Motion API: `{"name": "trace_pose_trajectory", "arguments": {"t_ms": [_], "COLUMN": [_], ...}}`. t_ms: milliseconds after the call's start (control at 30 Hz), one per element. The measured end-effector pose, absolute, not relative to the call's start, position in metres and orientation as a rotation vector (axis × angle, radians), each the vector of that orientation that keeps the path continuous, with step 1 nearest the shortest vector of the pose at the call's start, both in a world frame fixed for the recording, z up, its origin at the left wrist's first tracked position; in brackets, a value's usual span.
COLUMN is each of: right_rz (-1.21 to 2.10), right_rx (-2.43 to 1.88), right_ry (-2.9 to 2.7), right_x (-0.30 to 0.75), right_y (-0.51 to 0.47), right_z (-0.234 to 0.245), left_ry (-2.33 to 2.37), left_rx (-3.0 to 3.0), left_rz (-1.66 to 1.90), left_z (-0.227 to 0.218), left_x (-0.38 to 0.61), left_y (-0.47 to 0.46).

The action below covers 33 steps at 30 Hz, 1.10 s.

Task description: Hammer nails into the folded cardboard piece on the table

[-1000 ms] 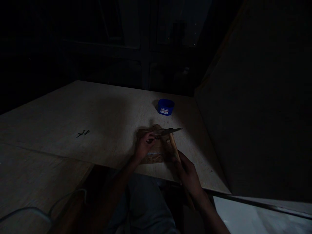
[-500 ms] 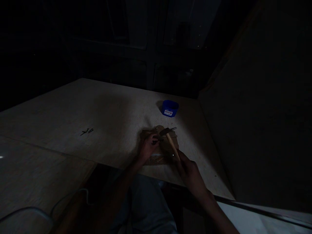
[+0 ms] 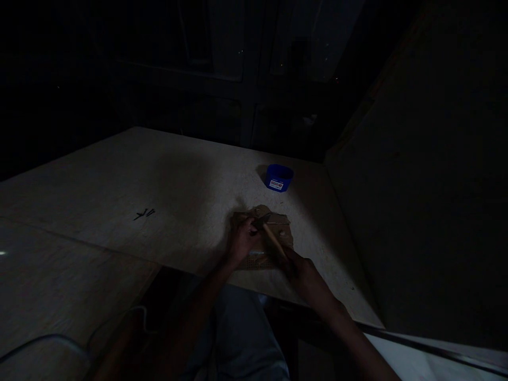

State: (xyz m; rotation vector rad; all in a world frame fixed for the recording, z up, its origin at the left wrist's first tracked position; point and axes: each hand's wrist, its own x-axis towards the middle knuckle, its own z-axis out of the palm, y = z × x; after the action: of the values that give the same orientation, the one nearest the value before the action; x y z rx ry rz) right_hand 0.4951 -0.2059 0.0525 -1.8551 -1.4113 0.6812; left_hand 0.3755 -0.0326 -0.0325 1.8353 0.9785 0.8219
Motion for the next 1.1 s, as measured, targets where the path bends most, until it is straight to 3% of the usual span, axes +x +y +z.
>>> {"name": "trace_pose_trajectory", "arguments": {"t_ms": [467,1100], "right_rz": [0.704,0.610], "right_rx": [-1.863,-1.542], "right_ry": [-1.458,-0.816], "right_x": [0.500,0.505], "right_y": [-0.203,-0.187], "right_z": [0.045,0.006], "left_ry": [1.009,0.852], "left_rx": [1.857,1.751], "left_rz": [0.779,0.860], "left_z": [-0.030,-0.036], "left_x": [0.378,0.379], "left_y": [-0.030,-0.021]}}
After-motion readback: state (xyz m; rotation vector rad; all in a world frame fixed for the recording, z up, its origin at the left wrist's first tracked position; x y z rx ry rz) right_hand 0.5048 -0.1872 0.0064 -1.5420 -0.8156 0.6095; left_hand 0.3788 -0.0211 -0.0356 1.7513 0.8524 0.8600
